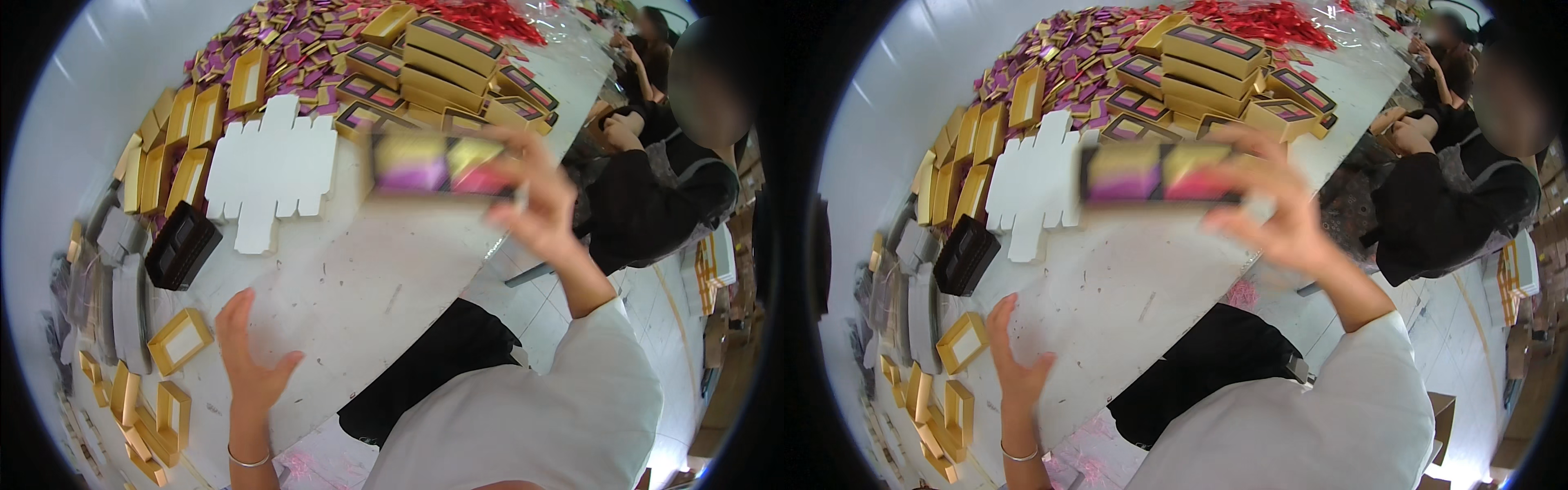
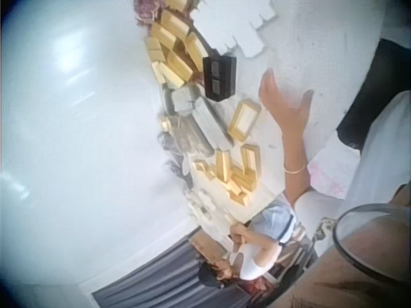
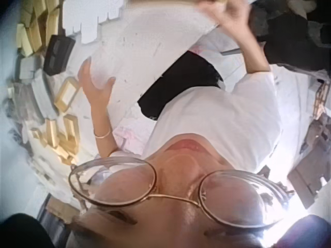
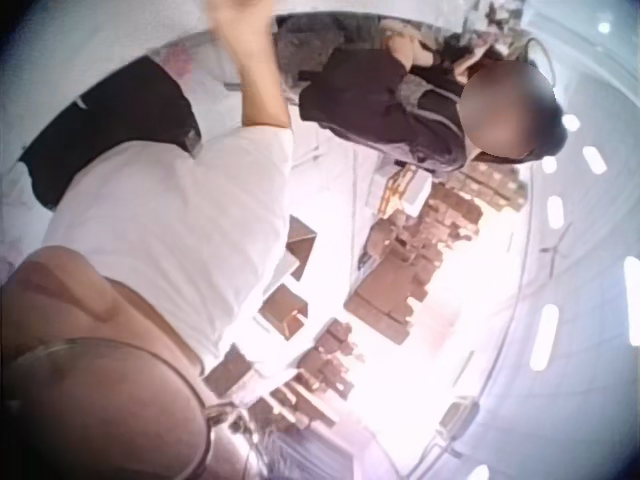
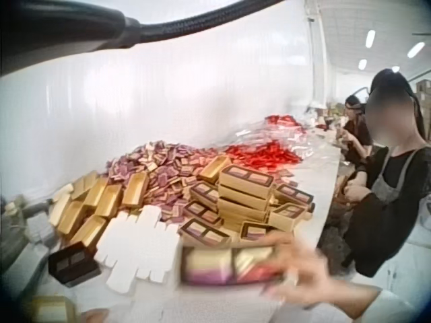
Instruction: The person assembles small rectangular cosmetic compacts by placing a black plastic tray into a gold cardboard box, adding a purple and yellow paper insert, and closing the lid. The process is repeated for multiple units on a white table.
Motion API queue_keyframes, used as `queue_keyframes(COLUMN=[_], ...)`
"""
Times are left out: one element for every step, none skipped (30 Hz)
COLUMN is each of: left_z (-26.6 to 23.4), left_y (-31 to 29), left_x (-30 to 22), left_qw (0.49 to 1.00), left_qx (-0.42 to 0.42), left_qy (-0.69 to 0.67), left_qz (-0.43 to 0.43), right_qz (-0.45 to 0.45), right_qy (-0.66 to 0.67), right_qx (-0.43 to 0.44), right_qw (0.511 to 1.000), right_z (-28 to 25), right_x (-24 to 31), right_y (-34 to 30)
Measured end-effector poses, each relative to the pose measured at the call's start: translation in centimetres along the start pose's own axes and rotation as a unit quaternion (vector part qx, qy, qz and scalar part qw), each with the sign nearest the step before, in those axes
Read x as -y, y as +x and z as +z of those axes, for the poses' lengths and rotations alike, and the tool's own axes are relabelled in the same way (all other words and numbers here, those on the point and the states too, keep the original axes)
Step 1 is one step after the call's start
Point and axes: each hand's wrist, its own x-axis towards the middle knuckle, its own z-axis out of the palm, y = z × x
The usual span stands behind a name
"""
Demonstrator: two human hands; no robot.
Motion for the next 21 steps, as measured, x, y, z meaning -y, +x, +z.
queue_keyframes(left_z=[-0.8,-1.9,-3.4,-4.9,-6.5,-8.1,-9.1,-9.9,-10.5,-11.1,-11.7,-12.0,-12.2,-12.3,-12.2,-12.2,-11.7,-10.8,-9.0,-8.3,-7.6], left_y=[-0.1,-0.1,0.3,0.5,0.3,0.1,-0.3,-1.2,-2.0,-2.5,-3.2,-3.8,-4.3,-5.3,-6.6,-7.8,-7.7,-6.6,-5.1,-4.3,-3.9], left_x=[0.4,0.5,0.2,0.0,-0.5,-0.9,-0.8,-0.5,0.0,0.4,0.7,1.2,1.7,2.7,3.8,4.2,4.1,3.6,3.3,2.7,2.1], left_qw=[1.000,0.999,0.998,0.996,0.991,0.984,0.974,0.963,0.952,0.939,0.935,0.931,0.927,0.930,0.929,0.924,0.914,0.900,0.917,0.928,0.929], left_qx=[-0.006,0.000,0.005,0.010,0.036,0.063,0.089,0.104,0.119,0.133,0.146,0.160,0.172,0.161,0.149,0.138,0.154,0.171,0.150,0.137,0.136], left_qy=[0.004,0.029,0.052,0.075,0.104,0.130,0.155,0.168,0.176,0.185,0.180,0.173,0.167,0.191,0.217,0.247,0.276,0.306,0.282,0.302,0.312], left_qz=[-0.004,-0.018,-0.032,-0.046,-0.078,-0.109,-0.140,-0.182,-0.220,-0.258,-0.268,-0.277,-0.287,-0.270,-0.261,-0.257,-0.256,-0.258,-0.238,-0.169,-0.146], right_qz=[0.000,0.028,0.049,0.075,0.094,0.113,0.133,0.118,0.094,0.080,0.063,0.052,0.039,0.021,0.009,-0.008,-0.029,-0.071,-0.106,-0.133,-0.161], right_qy=[-0.064,-0.024,-0.021,-0.009,-0.032,-0.057,-0.082,-0.138,-0.208,-0.247,-0.276,-0.282,-0.287,-0.284,-0.298,-0.294,-0.291,-0.285,-0.290,-0.270,-0.252], right_qx=[-0.075,-0.131,-0.134,-0.100,-0.085,-0.068,-0.051,-0.037,-0.049,-0.070,-0.088,-0.100,-0.112,-0.119,-0.133,-0.137,-0.140,-0.133,-0.130,-0.110,-0.093], right_qw=[0.995,0.991,0.990,0.992,0.991,0.990,0.986,0.983,0.972,0.963,0.955,0.953,0.951,0.951,0.945,0.946,0.946,0.946,0.942,0.947,0.950], right_z=[-2.3,-4.0,-5.7,-7.2,-7.2,-7.3,-7.3,-6.9,-6.3,-5.8,-4.9,-4.5,-4.2,-3.2,-2.4,-1.8,-1.6,-1.4,-1.6,-1.1,-0.2], right_x=[-1.2,-1.9,-2.7,-3.4,-3.9,-4.3,-4.9,-6.3,-7.1,-7.5,-7.9,-8.3,-8.6,-8.8,-8.3,-7.6,-6.5,-5.5,-4.5,-3.8,-3.4], right_y=[-0.4,-0.7,-1.2,-2.1,-2.5,-3.0,-3.5,-3.8,-3.8,-3.5,-3.1,-3.0,-2.7,-2.1,-1.7,-1.8,-1.8,-1.9,-2.5,-2.7,-2.8])
